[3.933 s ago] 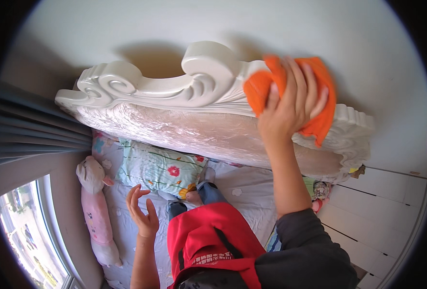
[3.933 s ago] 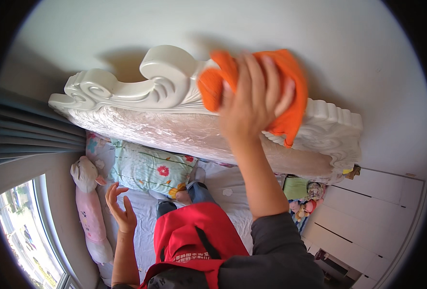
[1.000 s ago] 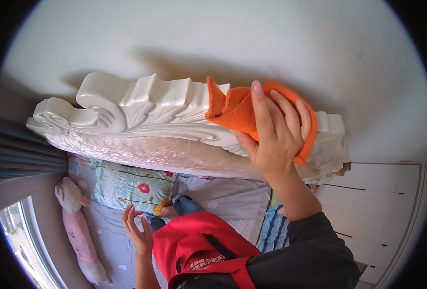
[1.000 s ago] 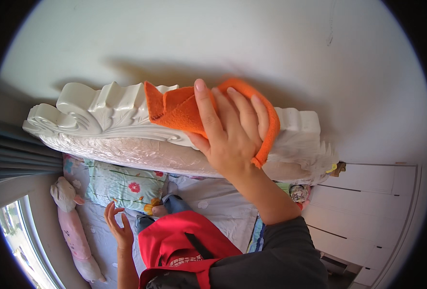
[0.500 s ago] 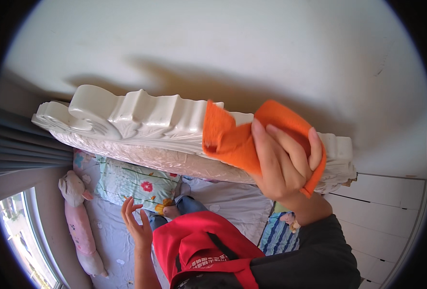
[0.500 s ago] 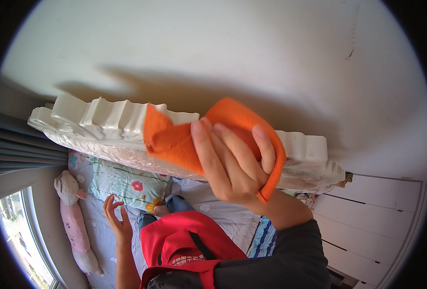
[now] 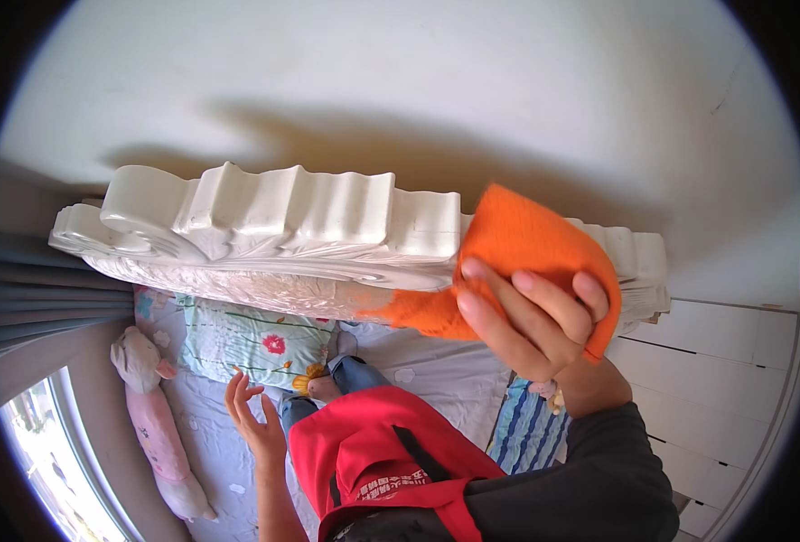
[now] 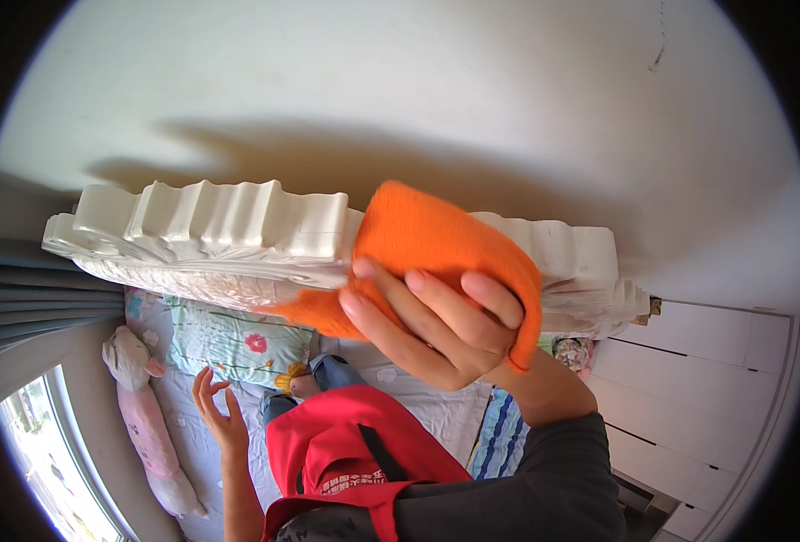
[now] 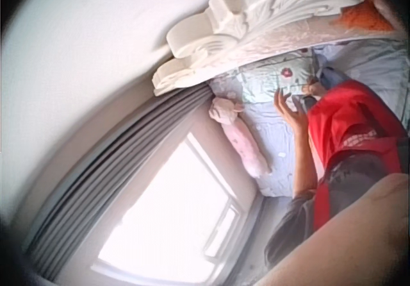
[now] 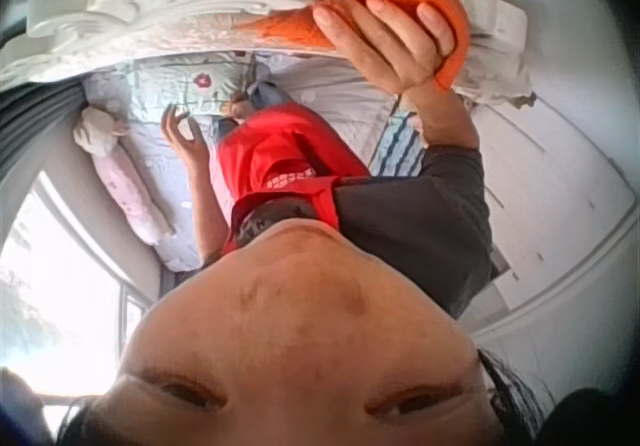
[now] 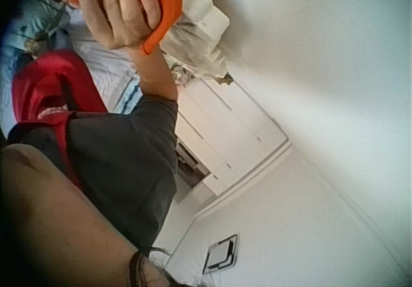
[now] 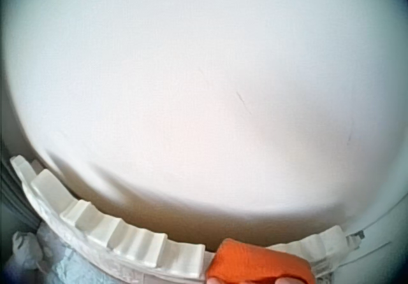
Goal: The person wipes a white ornate headboard with an orange cloth. They move along the length of the headboard, cleaning the carved details and flat surfaces. The headboard is partially covered with plastic wrap.
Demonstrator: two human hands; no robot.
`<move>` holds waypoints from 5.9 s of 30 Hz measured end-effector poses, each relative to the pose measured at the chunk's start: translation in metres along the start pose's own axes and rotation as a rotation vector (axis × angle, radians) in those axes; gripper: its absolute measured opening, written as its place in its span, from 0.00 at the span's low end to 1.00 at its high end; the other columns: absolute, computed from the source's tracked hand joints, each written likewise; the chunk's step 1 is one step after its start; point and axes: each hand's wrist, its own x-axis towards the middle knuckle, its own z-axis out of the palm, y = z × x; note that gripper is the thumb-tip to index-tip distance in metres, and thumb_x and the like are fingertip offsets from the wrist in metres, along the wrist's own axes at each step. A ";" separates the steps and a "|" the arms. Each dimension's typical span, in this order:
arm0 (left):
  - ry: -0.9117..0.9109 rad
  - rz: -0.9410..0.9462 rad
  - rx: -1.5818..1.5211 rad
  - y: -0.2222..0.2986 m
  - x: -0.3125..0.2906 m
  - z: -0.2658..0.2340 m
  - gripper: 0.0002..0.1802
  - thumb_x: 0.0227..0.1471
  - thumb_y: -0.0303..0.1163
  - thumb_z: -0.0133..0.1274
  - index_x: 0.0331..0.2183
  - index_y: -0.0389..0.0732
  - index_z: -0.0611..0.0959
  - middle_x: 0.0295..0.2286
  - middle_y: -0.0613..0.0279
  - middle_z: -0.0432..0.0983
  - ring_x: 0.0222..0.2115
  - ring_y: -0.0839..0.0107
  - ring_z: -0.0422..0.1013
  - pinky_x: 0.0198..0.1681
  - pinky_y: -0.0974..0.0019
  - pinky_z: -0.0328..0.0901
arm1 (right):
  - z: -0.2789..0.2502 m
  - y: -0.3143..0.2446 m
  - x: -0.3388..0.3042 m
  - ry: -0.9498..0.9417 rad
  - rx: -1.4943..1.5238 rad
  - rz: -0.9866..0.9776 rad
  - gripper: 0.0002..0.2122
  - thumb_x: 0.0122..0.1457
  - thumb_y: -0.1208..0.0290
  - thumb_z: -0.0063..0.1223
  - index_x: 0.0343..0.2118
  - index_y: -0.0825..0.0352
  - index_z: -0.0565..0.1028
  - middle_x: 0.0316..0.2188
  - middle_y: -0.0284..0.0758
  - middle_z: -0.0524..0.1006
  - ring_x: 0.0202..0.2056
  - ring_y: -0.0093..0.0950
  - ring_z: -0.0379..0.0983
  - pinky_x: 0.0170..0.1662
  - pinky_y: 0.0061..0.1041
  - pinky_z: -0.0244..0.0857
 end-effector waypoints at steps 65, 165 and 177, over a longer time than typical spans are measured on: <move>-0.108 0.045 -0.055 -0.006 0.005 0.019 0.27 0.59 0.17 0.51 0.60 0.37 0.71 0.59 0.49 0.66 0.38 0.68 0.75 0.51 0.59 0.67 | -0.016 0.012 -0.004 -0.090 -0.125 0.512 0.16 0.60 0.69 0.53 0.50 0.65 0.77 0.47 0.31 0.83 0.52 0.33 0.74 0.65 0.44 0.53; -0.095 0.048 -0.009 -0.001 -0.018 0.010 0.25 0.54 0.16 0.53 0.55 0.37 0.75 0.56 0.48 0.68 0.39 0.65 0.76 0.51 0.59 0.68 | 0.063 -0.078 0.015 0.048 -0.079 0.098 0.16 0.65 0.56 0.52 0.56 0.41 0.79 0.61 0.11 0.74 0.63 0.25 0.67 0.73 0.46 0.35; -0.076 -0.049 -0.081 0.009 -0.038 0.004 0.22 0.55 0.19 0.54 0.52 0.36 0.76 0.54 0.49 0.69 0.38 0.64 0.77 0.50 0.58 0.69 | 0.042 -0.059 0.097 0.062 0.250 0.314 0.19 0.59 0.68 0.62 0.54 0.62 0.77 0.46 0.34 0.79 0.50 0.35 0.77 0.52 0.36 0.70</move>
